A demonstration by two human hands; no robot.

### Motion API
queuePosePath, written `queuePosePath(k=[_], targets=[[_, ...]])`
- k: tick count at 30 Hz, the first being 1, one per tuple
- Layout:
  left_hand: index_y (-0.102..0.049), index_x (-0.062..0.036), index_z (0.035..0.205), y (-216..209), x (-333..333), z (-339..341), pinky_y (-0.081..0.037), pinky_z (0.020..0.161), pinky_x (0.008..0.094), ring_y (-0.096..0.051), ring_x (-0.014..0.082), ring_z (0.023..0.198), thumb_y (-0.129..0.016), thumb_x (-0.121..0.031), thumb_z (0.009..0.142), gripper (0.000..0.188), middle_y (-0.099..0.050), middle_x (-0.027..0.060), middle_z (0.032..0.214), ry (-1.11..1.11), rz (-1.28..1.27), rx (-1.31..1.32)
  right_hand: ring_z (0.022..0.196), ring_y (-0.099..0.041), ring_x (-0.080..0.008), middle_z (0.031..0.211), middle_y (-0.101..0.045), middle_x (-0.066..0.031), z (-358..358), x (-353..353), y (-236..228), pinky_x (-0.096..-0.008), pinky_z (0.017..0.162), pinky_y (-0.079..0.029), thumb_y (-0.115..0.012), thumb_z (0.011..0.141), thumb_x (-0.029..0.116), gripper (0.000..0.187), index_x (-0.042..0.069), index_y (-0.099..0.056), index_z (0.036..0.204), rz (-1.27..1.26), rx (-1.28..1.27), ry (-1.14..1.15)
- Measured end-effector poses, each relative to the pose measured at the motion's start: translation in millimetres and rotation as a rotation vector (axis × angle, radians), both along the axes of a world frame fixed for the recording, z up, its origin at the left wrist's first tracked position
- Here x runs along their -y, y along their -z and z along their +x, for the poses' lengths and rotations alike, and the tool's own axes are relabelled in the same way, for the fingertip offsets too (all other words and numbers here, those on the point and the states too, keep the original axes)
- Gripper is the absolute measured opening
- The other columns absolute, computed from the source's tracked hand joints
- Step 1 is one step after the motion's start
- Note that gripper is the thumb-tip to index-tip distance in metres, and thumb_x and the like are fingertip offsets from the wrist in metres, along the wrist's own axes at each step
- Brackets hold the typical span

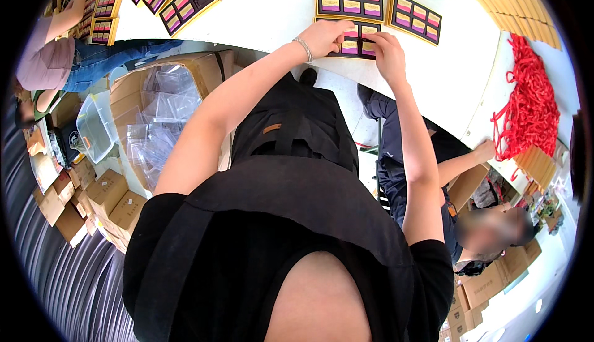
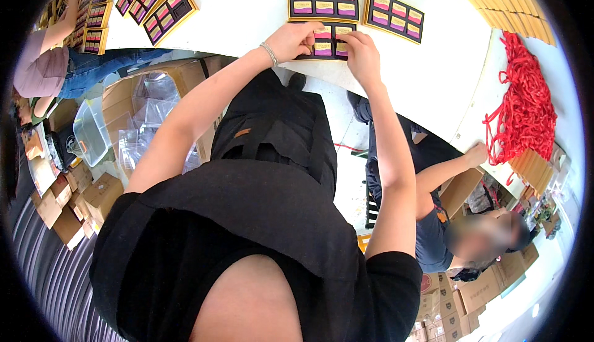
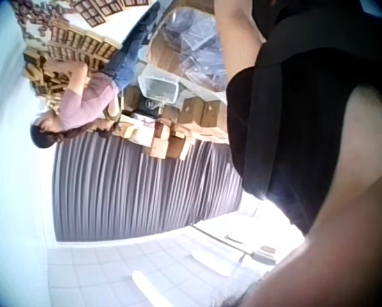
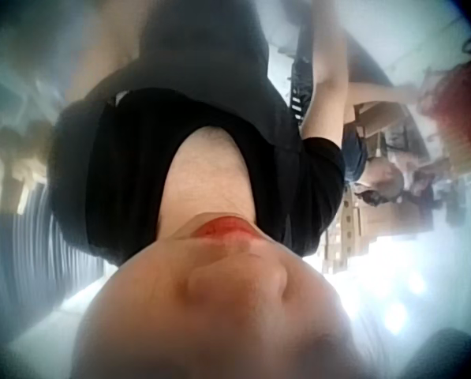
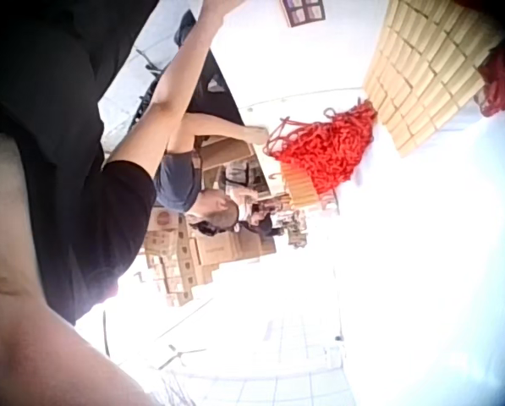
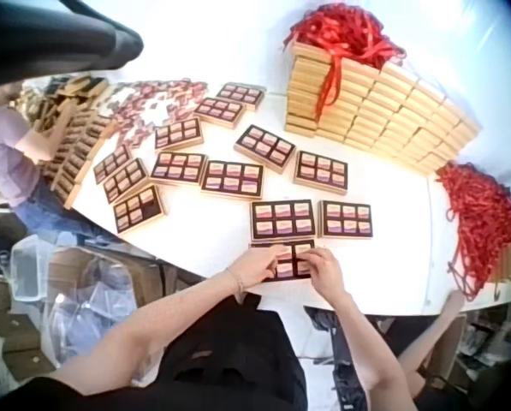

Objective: The person places small rectangular makeup pans into gold-trimmed black trays on a white table. They arrange the pans in rows and columns, then place clear plastic sheets over the filled trays. Another person works alongside at the same table.

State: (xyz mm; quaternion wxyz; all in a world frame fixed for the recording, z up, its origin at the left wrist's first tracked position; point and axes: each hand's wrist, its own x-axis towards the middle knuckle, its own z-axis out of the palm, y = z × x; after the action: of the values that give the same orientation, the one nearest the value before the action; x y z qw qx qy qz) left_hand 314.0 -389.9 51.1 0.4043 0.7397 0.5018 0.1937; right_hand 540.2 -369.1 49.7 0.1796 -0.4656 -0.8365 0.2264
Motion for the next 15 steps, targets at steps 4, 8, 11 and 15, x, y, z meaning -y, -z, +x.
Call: queuePosePath(k=[4, 8, 11, 15], targets=[[-0.051, -0.0053, 0.126, 17, 38, -2, -0.054, 0.079, 0.0316, -0.064, 0.0248, 0.096, -0.071, -0.013, 0.078, 0.052, -0.066, 0.0092, 0.103, -0.163, 0.588, -0.14, 0.126, -0.047, -0.0317, 0.132, -0.054, -0.0124, -7, 44, -6, -0.0398, 0.104, -0.04, -0.064, 0.083, 0.009, 0.043, 0.006, -0.057, 0.125, 0.122, 0.051, -0.016], [-0.055, -0.0065, 0.127, 28, 72, 2, -0.041, 0.103, 0.0429, -0.052, 0.0242, 0.124, -0.065, -0.019, 0.082, 0.048, -0.058, 0.0099, 0.129, -0.005, 0.65, -0.452, 0.14, -0.028, -0.0333, 0.15, -0.035, -0.009, -11, 68, 10, -0.055, 0.112, -0.022, -0.065, 0.085, 0.038, 0.064, 0.018, -0.042, 0.142, 0.155, 0.377, -0.115], [-0.055, -0.0059, 0.128, 49, 80, -4, -0.033, 0.11, 0.0464, -0.047, 0.0228, 0.13, -0.062, -0.016, 0.08, 0.05, -0.053, 0.0096, 0.136, -0.031, 0.68, -0.43, 0.141, -0.028, -0.0331, 0.151, -0.034, -0.0084, -18, 67, 23, -0.0552, 0.113, -0.019, -0.065, 0.085, 0.04, 0.067, 0.02, -0.04, 0.143, 0.15, 0.409, -0.141], [-0.063, -0.0043, 0.116, 69, 81, 4, -0.038, 0.107, 0.0466, -0.053, 0.0248, 0.124, -0.057, -0.009, 0.082, 0.035, -0.06, 0.0123, 0.126, -0.15, 0.798, -0.304, 0.141, -0.027, -0.0318, 0.152, -0.033, -0.0095, -15, 65, 27, -0.0535, 0.113, -0.019, -0.065, 0.085, 0.029, 0.065, 0.016, -0.041, 0.144, 0.14, 0.381, -0.156]])
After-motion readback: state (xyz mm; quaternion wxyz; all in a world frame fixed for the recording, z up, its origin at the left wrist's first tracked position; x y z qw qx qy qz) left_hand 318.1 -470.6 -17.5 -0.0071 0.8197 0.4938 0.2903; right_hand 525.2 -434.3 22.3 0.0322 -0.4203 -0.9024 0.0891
